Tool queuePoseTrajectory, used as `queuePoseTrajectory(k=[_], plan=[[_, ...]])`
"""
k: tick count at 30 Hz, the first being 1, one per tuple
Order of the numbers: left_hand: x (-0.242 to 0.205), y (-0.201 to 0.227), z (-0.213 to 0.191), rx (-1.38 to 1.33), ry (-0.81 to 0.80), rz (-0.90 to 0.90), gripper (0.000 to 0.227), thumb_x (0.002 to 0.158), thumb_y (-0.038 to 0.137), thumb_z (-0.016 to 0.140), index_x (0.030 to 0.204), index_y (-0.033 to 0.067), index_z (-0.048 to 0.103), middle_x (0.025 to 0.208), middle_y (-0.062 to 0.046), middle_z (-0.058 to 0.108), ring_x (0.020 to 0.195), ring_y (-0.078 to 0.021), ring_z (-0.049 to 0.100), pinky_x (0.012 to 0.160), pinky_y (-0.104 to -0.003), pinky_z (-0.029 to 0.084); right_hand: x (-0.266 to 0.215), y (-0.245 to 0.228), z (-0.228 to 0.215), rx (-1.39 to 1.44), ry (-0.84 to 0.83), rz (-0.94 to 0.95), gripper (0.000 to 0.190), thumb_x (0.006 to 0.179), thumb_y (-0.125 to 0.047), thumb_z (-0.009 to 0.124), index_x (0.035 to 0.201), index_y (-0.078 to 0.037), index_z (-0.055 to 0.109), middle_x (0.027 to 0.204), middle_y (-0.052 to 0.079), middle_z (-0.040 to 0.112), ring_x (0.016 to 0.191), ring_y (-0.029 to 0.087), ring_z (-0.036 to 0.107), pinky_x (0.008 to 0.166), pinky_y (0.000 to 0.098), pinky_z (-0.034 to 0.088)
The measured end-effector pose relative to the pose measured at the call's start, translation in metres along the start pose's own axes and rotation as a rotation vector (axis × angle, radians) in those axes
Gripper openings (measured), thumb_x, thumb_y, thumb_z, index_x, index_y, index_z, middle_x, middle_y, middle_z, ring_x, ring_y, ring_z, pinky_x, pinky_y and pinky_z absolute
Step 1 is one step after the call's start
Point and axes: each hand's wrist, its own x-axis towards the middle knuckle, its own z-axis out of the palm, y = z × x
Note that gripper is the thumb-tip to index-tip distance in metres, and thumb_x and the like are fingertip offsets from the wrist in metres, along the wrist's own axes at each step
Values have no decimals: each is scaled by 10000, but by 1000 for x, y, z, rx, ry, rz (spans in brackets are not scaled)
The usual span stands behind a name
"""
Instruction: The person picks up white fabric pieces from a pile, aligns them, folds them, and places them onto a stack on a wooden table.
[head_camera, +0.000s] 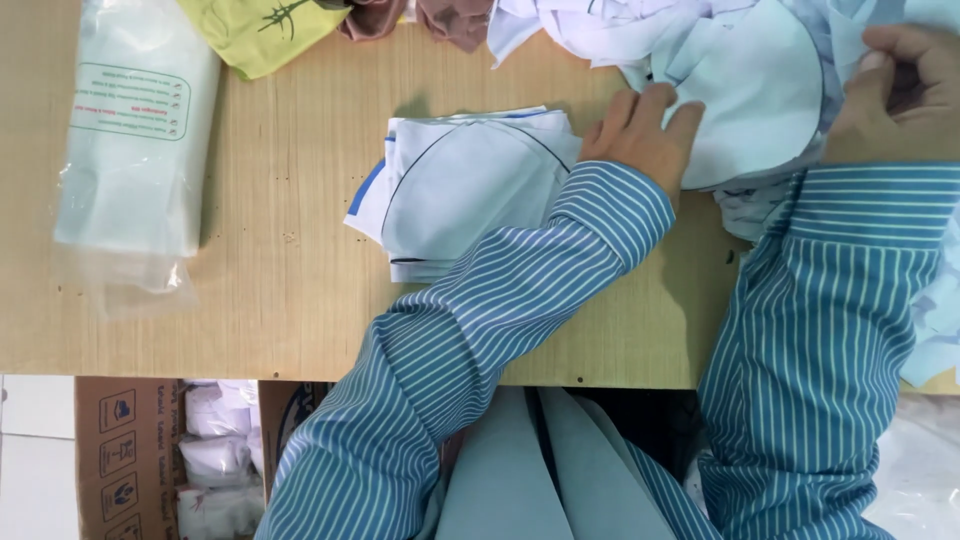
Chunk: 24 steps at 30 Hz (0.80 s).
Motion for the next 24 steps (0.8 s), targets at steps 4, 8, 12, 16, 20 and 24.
queuePoseTrajectory(k=[4,8,12,16,20,24], plan=[[4,-11,27,45,37,-155,893,664,143,791,1475,240,430,1484,-129,485,1291,-361,470,1023,-503,489,-1,10,0,-183,-24,-9,115,1122,109,734,1215,99,801,1099,202,744,949,301,712,831,374,622],[-3,-22,49,-70,101,-87,561,871,187,701,1405,215,531,1389,-112,577,1233,-358,513,1012,-515,507,-15,49,20,-359,-119,-100,243,987,-159,872,1189,-28,842,1100,125,799,960,350,635,927,444,479],[-11,-24,49,-199,156,-6,424,872,136,731,1285,182,641,1205,-64,672,1071,-308,587,940,-454,517,-15,34,27,-451,-130,59,365,857,-242,894,1187,-123,792,1033,46,742,1004,388,547,768,548,446],[-17,-20,23,-202,275,39,331,890,186,687,1220,195,669,1166,-33,685,1079,-288,583,878,-453,525,-14,24,24,-295,-136,133,253,949,-102,866,1188,-108,785,1000,-4,734,1098,371,532,915,580,373],[-18,-21,-12,-196,479,132,408,1011,185,643,1408,214,558,1444,-36,563,1217,-293,586,1043,-443,555,8,-5,13,-14,-57,-171,140,914,79,756,1045,32,742,1070,180,757,1052,377,612,1011,484,479],[-23,-18,-44,-117,420,176,508,1139,424,572,1604,306,404,1709,59,361,1634,-245,450,1372,-442,491,8,-41,13,233,-142,-80,69,1051,76,699,1119,76,699,1112,215,709,1059,380,664,974,473,552]])
